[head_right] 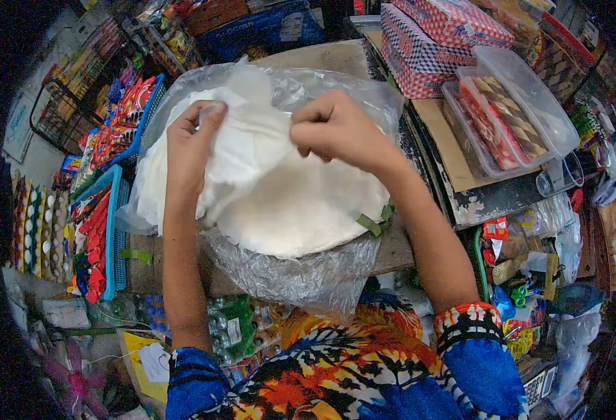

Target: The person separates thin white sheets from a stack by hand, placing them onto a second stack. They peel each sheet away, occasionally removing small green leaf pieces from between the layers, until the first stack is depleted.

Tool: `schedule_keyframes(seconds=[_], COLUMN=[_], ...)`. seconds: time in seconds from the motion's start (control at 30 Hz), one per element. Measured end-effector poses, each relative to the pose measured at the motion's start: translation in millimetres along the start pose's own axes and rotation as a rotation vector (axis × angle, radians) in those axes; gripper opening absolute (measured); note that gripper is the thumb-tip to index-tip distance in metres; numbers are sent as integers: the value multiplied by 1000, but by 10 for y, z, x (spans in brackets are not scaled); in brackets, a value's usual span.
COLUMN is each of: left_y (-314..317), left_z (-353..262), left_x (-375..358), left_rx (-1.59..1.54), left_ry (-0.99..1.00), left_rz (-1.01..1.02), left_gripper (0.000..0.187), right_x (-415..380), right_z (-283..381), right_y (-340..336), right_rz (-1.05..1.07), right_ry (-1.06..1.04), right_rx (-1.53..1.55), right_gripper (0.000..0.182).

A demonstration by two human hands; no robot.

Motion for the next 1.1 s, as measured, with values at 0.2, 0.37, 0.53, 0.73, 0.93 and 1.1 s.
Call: schedule_keyframes(seconds=[0.2,0.37,0.53,0.73,0.93,1.1], left_y=[125,403,395,443,-261,-586], left_z=[-52,-88,-14,-27,-71,104], left_x=[-59,-185,-164,-203,51,172], left_rx=[50,120,101,54,39,-282], left_ry=[30,100,51,16,30,-70], left_rz=[-2,153,201,347,-131,-247], left_gripper=[18,17,22,22,17,18], right_x=[57,130,98,95,58,53], right_z=[-78,-196,-229,-230,-171,-150], right_y=[-26,89,69,83,-143,-159], right_rz=[-185,-200,-139,-121,-323,-417], right_ry=[24,-110,60,134,71,38], right_rx=[-115,-278,-264,-48,-67,4], right_gripper=[27,43,44,43,38,38])
Point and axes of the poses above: each hand's wrist, its own x-axis towards the middle knuckle, its own y-axis out of the palm, z = x × y, the point moved 5 cm from there along x, towards the middle knuckle, and after that the axes turned 4 degrees about -y, right-handed, at the moved point
